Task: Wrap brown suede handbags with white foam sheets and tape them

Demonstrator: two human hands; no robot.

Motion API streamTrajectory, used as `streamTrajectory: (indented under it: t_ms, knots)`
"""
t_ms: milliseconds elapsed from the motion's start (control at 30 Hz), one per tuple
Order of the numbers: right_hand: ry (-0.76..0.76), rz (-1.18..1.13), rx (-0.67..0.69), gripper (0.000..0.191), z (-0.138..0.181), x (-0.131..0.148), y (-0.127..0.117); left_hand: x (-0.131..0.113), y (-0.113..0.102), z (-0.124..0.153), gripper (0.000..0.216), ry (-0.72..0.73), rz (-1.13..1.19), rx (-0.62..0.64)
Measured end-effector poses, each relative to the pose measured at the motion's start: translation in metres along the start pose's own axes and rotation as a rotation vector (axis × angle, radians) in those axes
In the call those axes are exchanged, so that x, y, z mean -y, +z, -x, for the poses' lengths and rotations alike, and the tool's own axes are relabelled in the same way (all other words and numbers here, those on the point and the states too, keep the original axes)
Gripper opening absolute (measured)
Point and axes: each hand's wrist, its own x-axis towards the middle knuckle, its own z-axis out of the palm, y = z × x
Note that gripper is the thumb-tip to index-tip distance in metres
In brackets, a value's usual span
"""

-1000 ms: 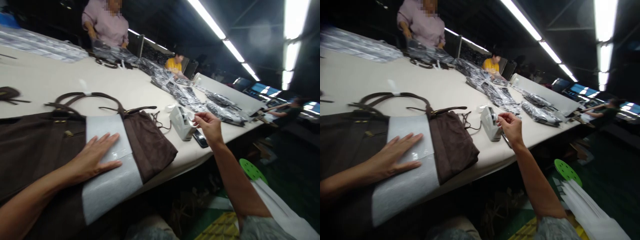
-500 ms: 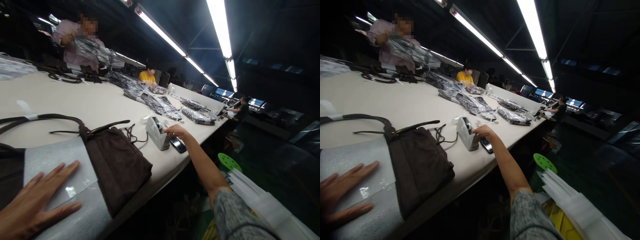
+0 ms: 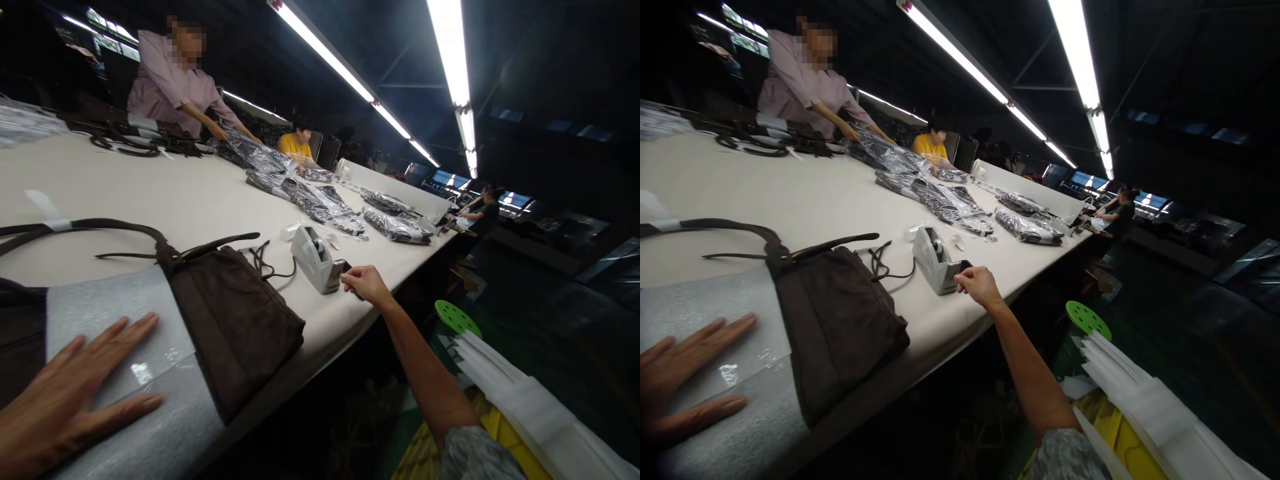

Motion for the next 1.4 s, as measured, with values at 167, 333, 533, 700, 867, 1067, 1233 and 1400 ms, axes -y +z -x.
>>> streamTrajectory:
  t_ms: [167, 333, 533, 700, 867, 1067, 1233, 1400]
  knots:
    - [0.066, 0.339, -0.057, 0.029, 0.02, -0.021, 0.014, -0.012, -0.012, 0.006, 0.088, 0.017, -0.077, 0.027]
    - [-0.02, -0.336, 0.029, 0.037, 0.06, 0.02, 0.018, -0.042, -0.036, 0.006, 0.104, -0.06, -0.111, 0.189]
    - [-0.049, -0.66, 0.535, 0.042, 0.112, 0.119, 0.076, -0.069, -0.047, 0.008, 0.073, -0.154, 0.116, 0.198]
    - [-0.023, -0.668, 0.746, 0.031, 0.134, 0.165, 0.14, -0.061, -0.051, 0.014, 0.066, -0.207, 0.317, 0.131]
    - [0.011, -0.567, 0.798, 0.013, 0.14, 0.196, 0.176, -0.05, -0.051, 0.018, 0.076, -0.185, 0.488, 0.004]
    - [0.138, -0.451, 0.866, 0.01, 0.136, 0.193, 0.22, -0.038, -0.047, 0.021, 0.087, -0.16, 0.664, -0.113]
    - [0.121, -0.355, 0.898, 0.036, 0.119, 0.176, 0.246, -0.026, -0.046, 0.016, 0.088, -0.236, 0.821, -0.146]
    - [0.046, -0.164, 0.991, 0.031, 0.11, 0.178, 0.241, -0.039, -0.052, 0.018, 0.09, -0.244, 0.755, -0.117]
